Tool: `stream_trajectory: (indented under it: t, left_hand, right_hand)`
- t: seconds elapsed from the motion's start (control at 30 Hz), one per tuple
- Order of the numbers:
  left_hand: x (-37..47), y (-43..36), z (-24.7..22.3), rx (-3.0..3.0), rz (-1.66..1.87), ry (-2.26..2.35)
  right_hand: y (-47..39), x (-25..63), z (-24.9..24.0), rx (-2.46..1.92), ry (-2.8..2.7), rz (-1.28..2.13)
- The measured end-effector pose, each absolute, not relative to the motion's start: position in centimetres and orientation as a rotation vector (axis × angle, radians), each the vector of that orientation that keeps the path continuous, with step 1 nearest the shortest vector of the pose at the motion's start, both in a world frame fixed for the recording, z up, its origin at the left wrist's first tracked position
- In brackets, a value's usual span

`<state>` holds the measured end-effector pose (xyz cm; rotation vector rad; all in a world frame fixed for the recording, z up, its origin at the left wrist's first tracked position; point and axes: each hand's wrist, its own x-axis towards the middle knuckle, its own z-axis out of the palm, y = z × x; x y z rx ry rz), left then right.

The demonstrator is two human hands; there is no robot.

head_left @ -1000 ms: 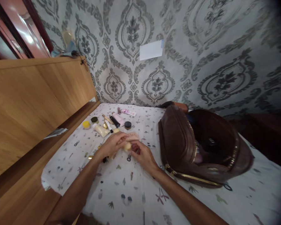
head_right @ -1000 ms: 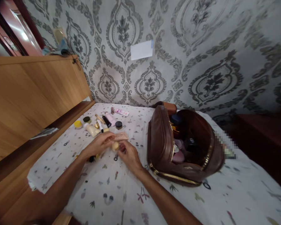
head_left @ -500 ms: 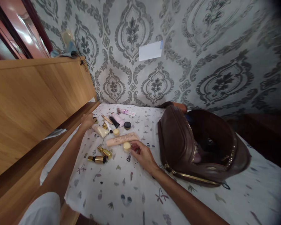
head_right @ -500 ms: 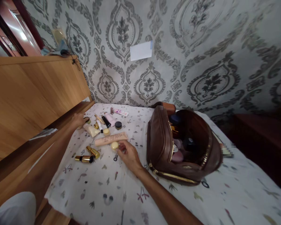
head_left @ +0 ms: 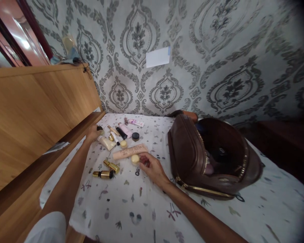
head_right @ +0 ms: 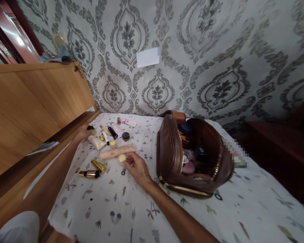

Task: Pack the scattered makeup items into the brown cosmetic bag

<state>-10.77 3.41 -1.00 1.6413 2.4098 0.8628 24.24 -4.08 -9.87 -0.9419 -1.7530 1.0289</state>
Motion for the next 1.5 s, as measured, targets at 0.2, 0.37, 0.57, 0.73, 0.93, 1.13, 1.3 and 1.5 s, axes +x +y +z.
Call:
stream_trajectory:
  t: [0.2,0.37,0.57,0.73,0.93,1.13,1.3,1.5]
  left_hand:
    - [-7.7,2.6,-0.5,1.615,1.169,1.961]
    - [-2.6,0.1,-0.7,1.607,1.182,1.545]
    - [3.5,-3.9,-0.6,1.686,1.044,1.137]
    - [7.0,-6.4,-0.3,1.946,0.994,1.229]
    - [9.0,-7.9,-0.7,2.192,1.014,1.406]
    - [9.0,-7.9,-1.9,2.116,1.112,1.393]
    - [8.7,-7.8,-2.6,1.937,1.159,1.326]
    - [8.4,-8.2,-2.8,1.787,1.183,1.280]
  right_hand:
    - [-4.1,24.5,-9.7,-0.920,-1.745,1.030]
    - [-4.4,24.7,-9.1,-0.903,-1.619,1.041]
    - [-4.6,24.5,-8.8,-0.788,-1.479,1.142]
    - [-4.6,24.5,-9.0,-0.788,-1.507,1.135]
    - [-4.7,24.8,-8.7,-0.821,-1.557,1.085]
    - [-4.8,24.7,-8.6,-0.859,-1.561,1.028]
    - [-4.8,24.6,-8.4,-0.870,-1.527,1.001]
    - [-4.7,24.5,-8.4,-0.801,-1.506,1.129]
